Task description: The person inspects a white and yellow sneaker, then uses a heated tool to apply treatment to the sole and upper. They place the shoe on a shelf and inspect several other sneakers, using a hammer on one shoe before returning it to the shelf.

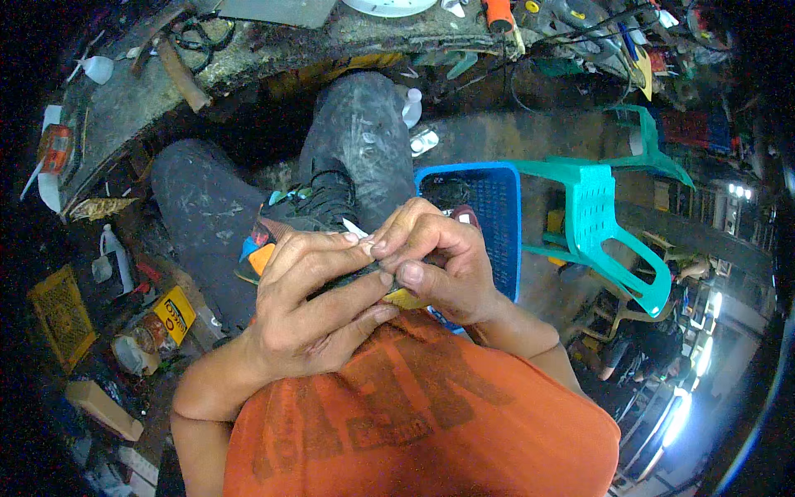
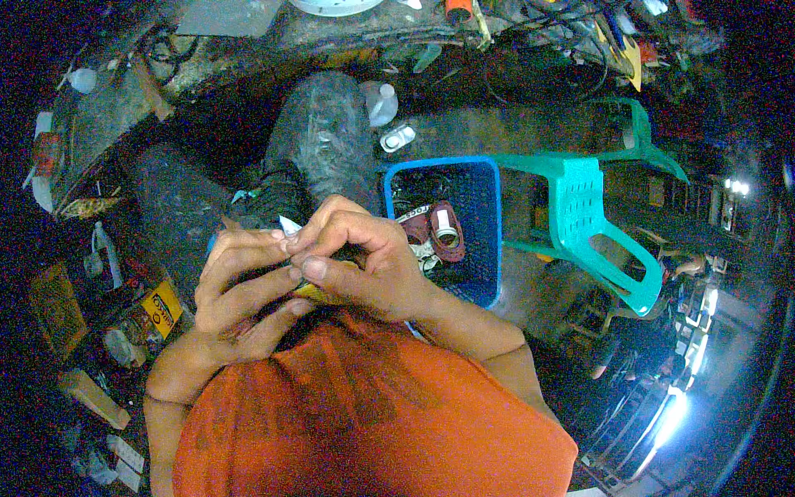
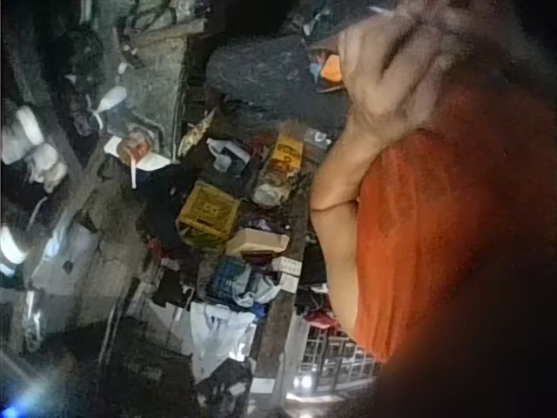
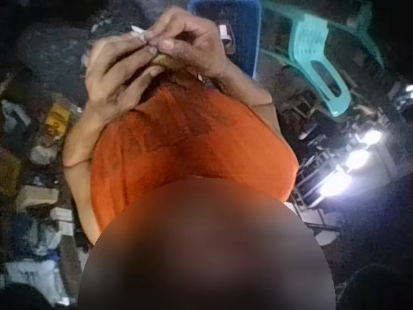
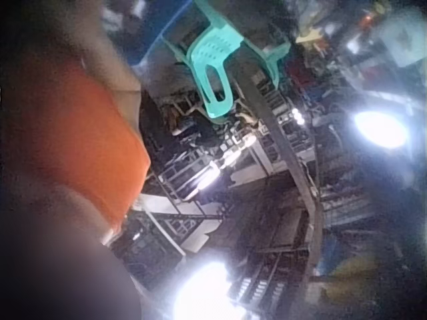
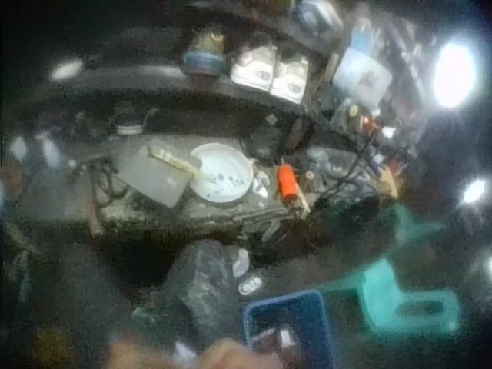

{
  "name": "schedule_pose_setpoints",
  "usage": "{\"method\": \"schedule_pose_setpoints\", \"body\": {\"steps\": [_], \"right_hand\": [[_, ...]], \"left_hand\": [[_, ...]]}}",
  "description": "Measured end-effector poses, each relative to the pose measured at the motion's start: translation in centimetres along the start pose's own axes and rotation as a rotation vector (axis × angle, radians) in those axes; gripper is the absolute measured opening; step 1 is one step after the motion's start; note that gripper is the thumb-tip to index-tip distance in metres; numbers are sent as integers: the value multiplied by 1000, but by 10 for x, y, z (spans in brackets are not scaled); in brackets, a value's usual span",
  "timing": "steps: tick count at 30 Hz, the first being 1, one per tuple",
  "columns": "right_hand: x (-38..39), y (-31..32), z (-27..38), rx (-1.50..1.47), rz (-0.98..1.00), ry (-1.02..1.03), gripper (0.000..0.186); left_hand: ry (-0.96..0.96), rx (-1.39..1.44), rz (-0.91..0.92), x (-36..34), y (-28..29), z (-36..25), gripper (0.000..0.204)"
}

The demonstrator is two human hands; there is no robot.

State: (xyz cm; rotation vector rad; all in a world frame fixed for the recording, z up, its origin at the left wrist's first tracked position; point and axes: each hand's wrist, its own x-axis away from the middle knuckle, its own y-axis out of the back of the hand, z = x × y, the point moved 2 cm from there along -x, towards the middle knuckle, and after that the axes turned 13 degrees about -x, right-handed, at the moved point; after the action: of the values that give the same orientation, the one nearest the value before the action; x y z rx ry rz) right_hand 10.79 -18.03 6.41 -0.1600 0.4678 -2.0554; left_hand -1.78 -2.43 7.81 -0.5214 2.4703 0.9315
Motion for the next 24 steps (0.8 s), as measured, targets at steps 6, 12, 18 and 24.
{"method": "schedule_pose_setpoints", "body": {"steps": [6, 12, 18, 24], "right_hand": [[-3, 5, 10, -32, 61, -7, 28], [5, -1, 17, 150, 91, 35, 63], [7, -14, 13, 292, 111, 154, 41], [11, -30, 9, 299, 47, 219, 21]], "left_hand": [[44, 51, -41, -4, -1, 2, 36], [60, 132, -26, 1, 2, 7, 33], [-6, 127, -99, 12, -1, 5, 30], [-37, 90, -111, 18, 0, 5, 25]]}}
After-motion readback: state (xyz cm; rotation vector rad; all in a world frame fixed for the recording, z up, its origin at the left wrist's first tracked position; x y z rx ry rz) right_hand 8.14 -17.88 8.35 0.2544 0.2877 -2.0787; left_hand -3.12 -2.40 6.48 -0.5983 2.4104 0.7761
